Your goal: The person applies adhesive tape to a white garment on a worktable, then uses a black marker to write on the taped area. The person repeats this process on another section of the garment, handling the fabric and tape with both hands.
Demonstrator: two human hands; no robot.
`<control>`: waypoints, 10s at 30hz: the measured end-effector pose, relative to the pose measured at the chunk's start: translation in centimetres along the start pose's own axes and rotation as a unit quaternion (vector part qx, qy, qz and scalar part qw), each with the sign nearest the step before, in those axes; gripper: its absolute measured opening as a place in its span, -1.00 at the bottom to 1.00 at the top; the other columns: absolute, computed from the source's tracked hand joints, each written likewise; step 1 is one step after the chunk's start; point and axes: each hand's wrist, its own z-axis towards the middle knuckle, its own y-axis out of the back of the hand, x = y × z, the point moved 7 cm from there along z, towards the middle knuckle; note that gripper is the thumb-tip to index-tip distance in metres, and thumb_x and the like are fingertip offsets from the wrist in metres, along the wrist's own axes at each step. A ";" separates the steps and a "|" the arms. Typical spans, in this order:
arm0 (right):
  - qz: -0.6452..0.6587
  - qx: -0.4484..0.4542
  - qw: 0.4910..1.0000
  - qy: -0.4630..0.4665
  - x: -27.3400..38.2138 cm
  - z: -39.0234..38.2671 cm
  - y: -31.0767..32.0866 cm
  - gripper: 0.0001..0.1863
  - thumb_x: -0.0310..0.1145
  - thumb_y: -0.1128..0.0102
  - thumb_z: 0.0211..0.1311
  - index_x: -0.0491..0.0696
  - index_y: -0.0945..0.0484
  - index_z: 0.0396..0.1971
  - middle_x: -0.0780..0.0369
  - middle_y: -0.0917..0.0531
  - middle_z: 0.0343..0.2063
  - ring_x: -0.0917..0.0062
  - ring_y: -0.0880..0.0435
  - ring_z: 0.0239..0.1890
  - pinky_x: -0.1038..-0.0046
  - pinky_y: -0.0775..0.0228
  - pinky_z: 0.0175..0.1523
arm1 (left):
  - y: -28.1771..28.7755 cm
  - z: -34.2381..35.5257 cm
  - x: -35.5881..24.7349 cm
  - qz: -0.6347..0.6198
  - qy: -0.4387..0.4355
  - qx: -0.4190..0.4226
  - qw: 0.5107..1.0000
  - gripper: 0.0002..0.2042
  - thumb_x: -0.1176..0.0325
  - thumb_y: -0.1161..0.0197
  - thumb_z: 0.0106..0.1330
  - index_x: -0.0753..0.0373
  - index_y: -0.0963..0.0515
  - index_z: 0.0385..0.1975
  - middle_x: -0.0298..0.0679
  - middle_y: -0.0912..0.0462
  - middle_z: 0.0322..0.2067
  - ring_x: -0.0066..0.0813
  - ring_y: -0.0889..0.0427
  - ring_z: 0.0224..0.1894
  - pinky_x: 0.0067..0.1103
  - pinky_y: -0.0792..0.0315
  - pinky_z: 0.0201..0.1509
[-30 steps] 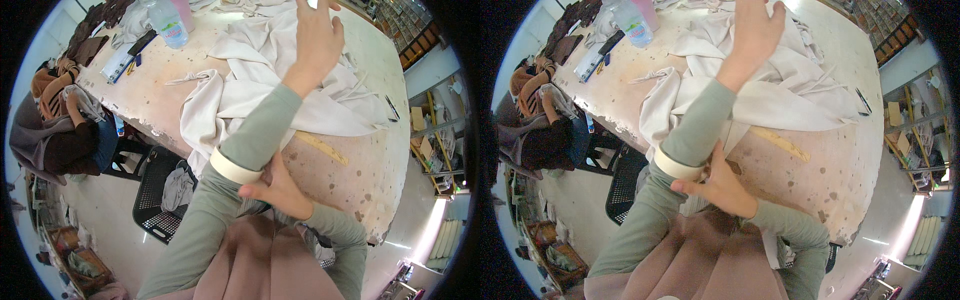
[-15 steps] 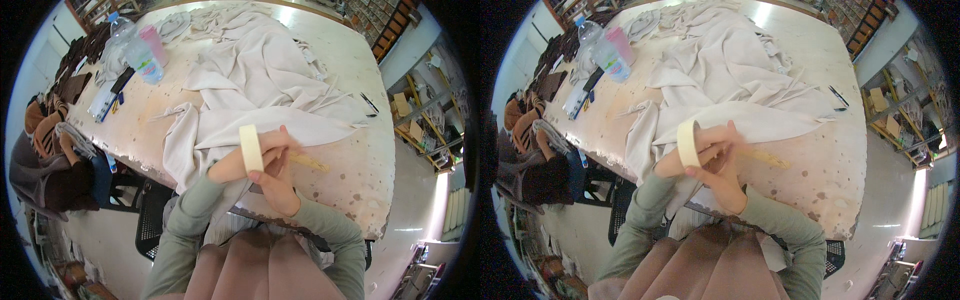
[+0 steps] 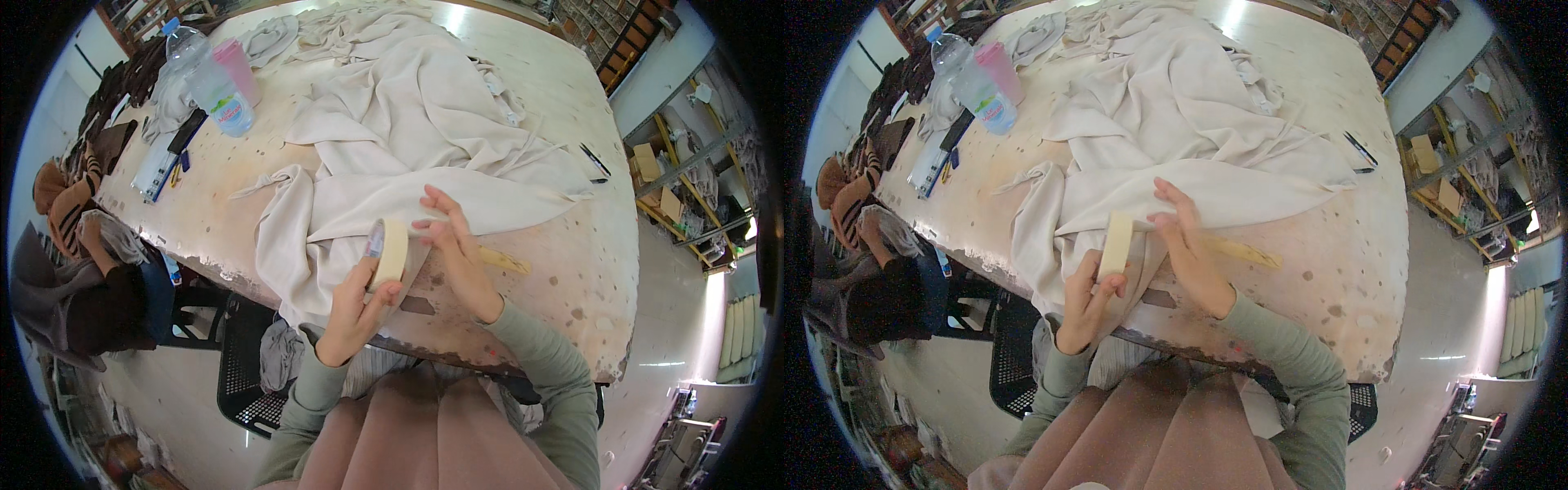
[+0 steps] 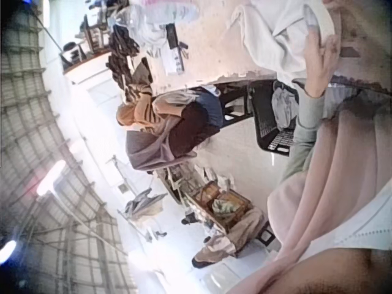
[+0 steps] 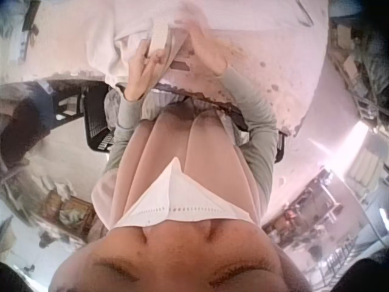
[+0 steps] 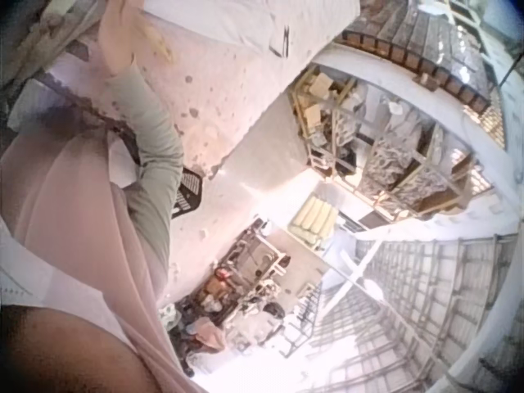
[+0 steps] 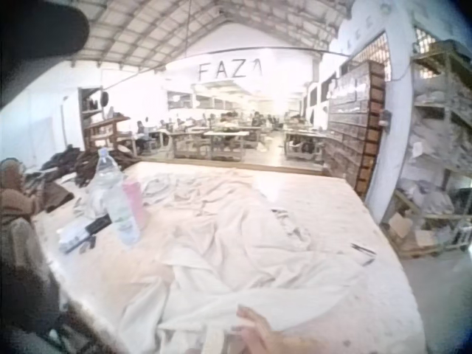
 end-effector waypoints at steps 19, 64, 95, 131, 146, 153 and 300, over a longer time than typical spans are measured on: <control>-0.267 0.083 0.934 0.225 6.0 -2.7 -0.7 -0.65 -0.60 -0.16 0.13 -0.08 -0.57 -0.04 0.16 -0.53 -0.06 0.44 -0.60 -0.10 0.51 -0.50 -0.08 | -2.3 -1.4 -0.4 0.002 -0.014 -0.010 1.000 -0.82 0.46 -0.05 0.32 0.40 -0.34 -0.15 -0.07 -0.44 -0.35 -0.06 -0.40 -0.23 -0.32 -0.21 0.04; -0.107 0.041 0.987 0.116 5.3 -4.8 -1.9 -0.77 -0.60 -0.40 -0.07 -0.11 -0.64 -0.34 0.19 -0.52 -0.11 0.51 -0.56 -0.12 0.50 -0.44 -0.07 | -0.8 -2.0 -3.2 0.197 -0.117 0.062 0.971 -0.78 0.44 -0.14 0.27 0.33 -0.39 -0.12 -0.09 -0.42 -0.34 -0.08 -0.40 -0.17 -0.32 -0.18 0.08; -0.220 0.054 0.968 0.106 4.1 -7.1 -3.1 -0.90 -0.65 -0.16 0.13 -0.16 -0.51 -0.36 0.24 -0.58 -0.32 0.55 -0.55 -0.26 0.53 -0.39 -0.09 | 1.8 -2.7 -1.8 0.136 -0.107 -0.076 0.982 -0.84 0.54 -0.23 0.15 0.18 -0.58 -0.28 -0.24 -0.57 -0.61 -0.29 -0.54 -0.57 -0.53 -0.34 -0.49; -0.322 -0.359 0.864 0.146 5.5 -5.2 32.7 -0.47 -0.58 0.01 0.16 -0.20 -0.20 0.19 0.18 -0.61 -0.29 0.50 -0.59 -0.16 0.48 -0.34 0.09 | 4.7 -3.7 -0.5 0.143 -0.086 -0.218 0.962 -0.77 0.58 0.06 0.36 0.22 -0.38 -0.03 -0.07 -0.48 -0.15 -0.30 -0.41 -0.10 -0.42 -0.29 0.09; -0.478 -0.217 0.811 0.257 0.0 -0.2 18.0 -0.47 -0.34 -0.23 0.18 -0.09 -0.37 0.16 0.08 -0.31 0.20 0.36 -0.37 0.17 0.35 -0.24 0.20 | -4.9 0.4 0.8 0.302 -0.045 0.074 0.949 -0.65 0.33 -0.17 0.24 0.02 -0.50 0.05 -0.13 -0.40 -0.23 -0.18 -0.36 -0.07 -0.31 -0.09 0.07; -0.139 0.043 0.982 -0.119 -2.1 -2.6 15.4 -0.77 -0.36 -0.24 0.20 -0.15 -0.60 -0.20 0.33 -0.67 -0.36 0.70 -0.60 -0.24 0.63 -0.40 -0.07 | -8.3 1.8 -2.9 0.347 -0.192 0.156 0.905 -0.57 0.47 -0.10 0.14 0.01 -0.49 0.07 -0.18 -0.38 -0.25 -0.28 -0.38 -0.11 -0.32 -0.13 0.07; -0.292 -0.182 0.939 -0.001 -5.2 -4.1 13.5 -0.70 -0.43 -0.26 0.05 -0.14 -0.30 -0.69 0.34 -0.30 -0.78 0.74 -0.22 -0.66 0.59 -0.12 -0.57 | -14.9 4.0 -0.8 0.343 -0.322 0.267 0.841 -0.52 0.23 -0.26 0.09 0.28 -0.50 0.03 -0.22 -0.50 -0.10 -0.27 -0.48 -0.09 -0.40 -0.38 0.00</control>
